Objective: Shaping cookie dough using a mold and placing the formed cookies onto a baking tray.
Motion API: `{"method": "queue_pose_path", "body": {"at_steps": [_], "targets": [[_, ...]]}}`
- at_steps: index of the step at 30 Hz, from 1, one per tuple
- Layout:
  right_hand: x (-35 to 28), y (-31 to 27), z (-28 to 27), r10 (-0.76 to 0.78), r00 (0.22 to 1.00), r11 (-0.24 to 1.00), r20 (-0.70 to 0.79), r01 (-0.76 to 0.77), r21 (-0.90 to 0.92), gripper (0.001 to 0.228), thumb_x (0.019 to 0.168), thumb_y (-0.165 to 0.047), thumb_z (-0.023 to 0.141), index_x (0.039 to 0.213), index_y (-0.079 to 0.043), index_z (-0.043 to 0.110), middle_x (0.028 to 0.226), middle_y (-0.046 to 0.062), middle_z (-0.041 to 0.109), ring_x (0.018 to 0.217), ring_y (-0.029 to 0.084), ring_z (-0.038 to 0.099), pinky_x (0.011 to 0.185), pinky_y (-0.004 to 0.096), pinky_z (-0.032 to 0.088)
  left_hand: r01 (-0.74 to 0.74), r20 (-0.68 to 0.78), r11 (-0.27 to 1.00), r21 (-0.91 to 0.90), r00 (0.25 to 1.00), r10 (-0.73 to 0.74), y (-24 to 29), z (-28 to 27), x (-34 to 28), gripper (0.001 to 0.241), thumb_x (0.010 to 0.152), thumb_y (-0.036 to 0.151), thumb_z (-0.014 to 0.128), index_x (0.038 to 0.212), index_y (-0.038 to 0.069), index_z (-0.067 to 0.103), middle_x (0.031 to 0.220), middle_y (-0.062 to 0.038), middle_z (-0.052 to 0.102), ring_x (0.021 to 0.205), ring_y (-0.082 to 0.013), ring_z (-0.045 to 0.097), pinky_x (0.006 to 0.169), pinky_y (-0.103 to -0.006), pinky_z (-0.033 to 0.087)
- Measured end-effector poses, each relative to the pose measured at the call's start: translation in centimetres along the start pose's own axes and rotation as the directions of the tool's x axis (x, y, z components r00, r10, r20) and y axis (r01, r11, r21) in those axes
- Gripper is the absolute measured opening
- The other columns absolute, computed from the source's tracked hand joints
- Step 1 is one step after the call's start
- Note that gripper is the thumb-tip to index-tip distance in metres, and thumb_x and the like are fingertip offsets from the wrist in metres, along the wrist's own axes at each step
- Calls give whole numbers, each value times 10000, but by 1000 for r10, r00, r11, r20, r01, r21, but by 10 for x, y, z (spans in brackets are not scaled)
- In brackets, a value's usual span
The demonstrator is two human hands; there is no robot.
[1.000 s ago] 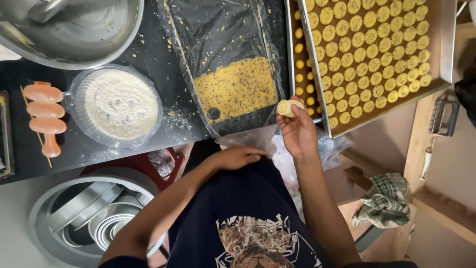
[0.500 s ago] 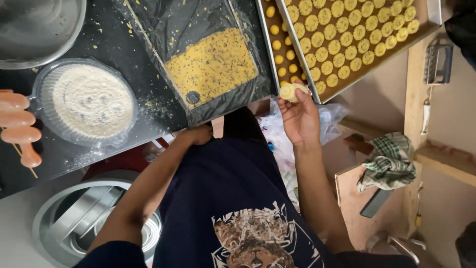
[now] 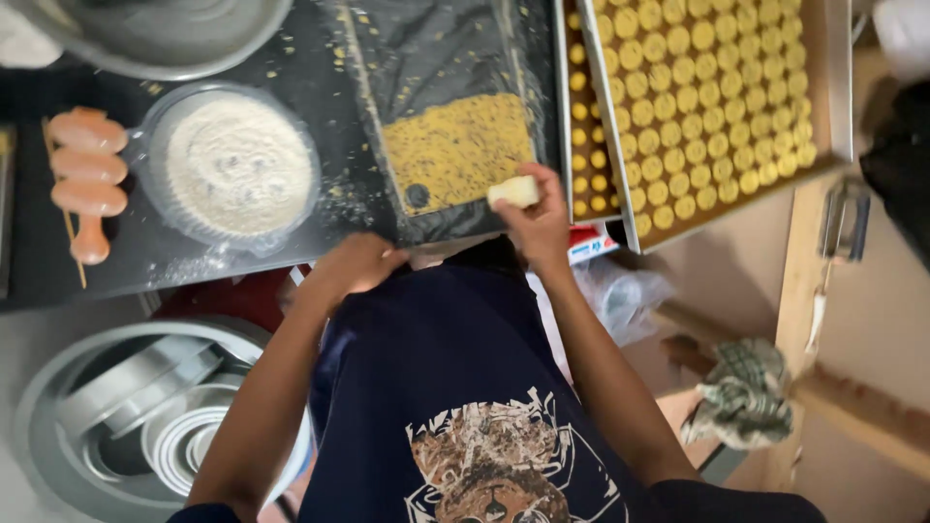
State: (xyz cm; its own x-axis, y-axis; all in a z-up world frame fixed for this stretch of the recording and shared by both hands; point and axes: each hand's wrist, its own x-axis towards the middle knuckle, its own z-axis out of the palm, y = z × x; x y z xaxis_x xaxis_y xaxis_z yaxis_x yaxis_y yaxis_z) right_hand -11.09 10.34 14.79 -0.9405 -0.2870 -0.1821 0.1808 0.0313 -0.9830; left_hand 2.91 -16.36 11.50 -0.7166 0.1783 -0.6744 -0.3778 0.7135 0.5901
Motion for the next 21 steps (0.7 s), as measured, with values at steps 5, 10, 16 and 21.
{"method": "queue_pose_path", "body": {"at_steps": [5, 10, 16, 21], "targets": [[14, -9, 37, -169, 940, 885, 296, 277, -375, 541, 873, 23, 783, 1351, -42, 538, 1279, 120, 623, 1201, 268, 631, 1040, 356, 510, -48, -324, 960, -276, 945, -46, 33, -22, -4, 320, 930, 400, 652, 1018, 107, 745, 908, -148, 755, 887, -370, 717, 785, -485, 555], [24, -5, 54, -237, 824, 681, 515, 518, -517, 536, 838, 8, 793, 1321, -34, 565, 1293, 160, 634, 1230, 348, 626, 1055, 402, 498, -131, -509, 916, -379, 856, -88, 38, -16, 4, 230, 890, 290, 710, 1065, 140, 698, 879, -66, 775, 830, -305, 739, 709, -470, 555], [26, -12, 59, -262, 725, 480, 637, 670, -566, 588, 791, 26, 787, 1334, -42, 571, 1285, 163, 634, 1221, 388, 594, 1039, 438, 495, -216, -591, 899, -382, 805, -58, 42, -16, 11, 311, 880, 223, 731, 1169, 142, 650, 834, -71, 751, 814, -307, 731, 705, -455, 552], [27, 3, 56, -75, 919, 799, 388, 288, -528, 533, 834, 18, 765, 1324, -46, 565, 1340, 109, 632, 1168, 236, 663, 923, 348, 594, -219, -591, 899, -380, 805, -54, 48, -16, 17, 345, 875, 206, 766, 1198, 144, 662, 870, -67, 733, 787, -264, 717, 701, -416, 555]]}}
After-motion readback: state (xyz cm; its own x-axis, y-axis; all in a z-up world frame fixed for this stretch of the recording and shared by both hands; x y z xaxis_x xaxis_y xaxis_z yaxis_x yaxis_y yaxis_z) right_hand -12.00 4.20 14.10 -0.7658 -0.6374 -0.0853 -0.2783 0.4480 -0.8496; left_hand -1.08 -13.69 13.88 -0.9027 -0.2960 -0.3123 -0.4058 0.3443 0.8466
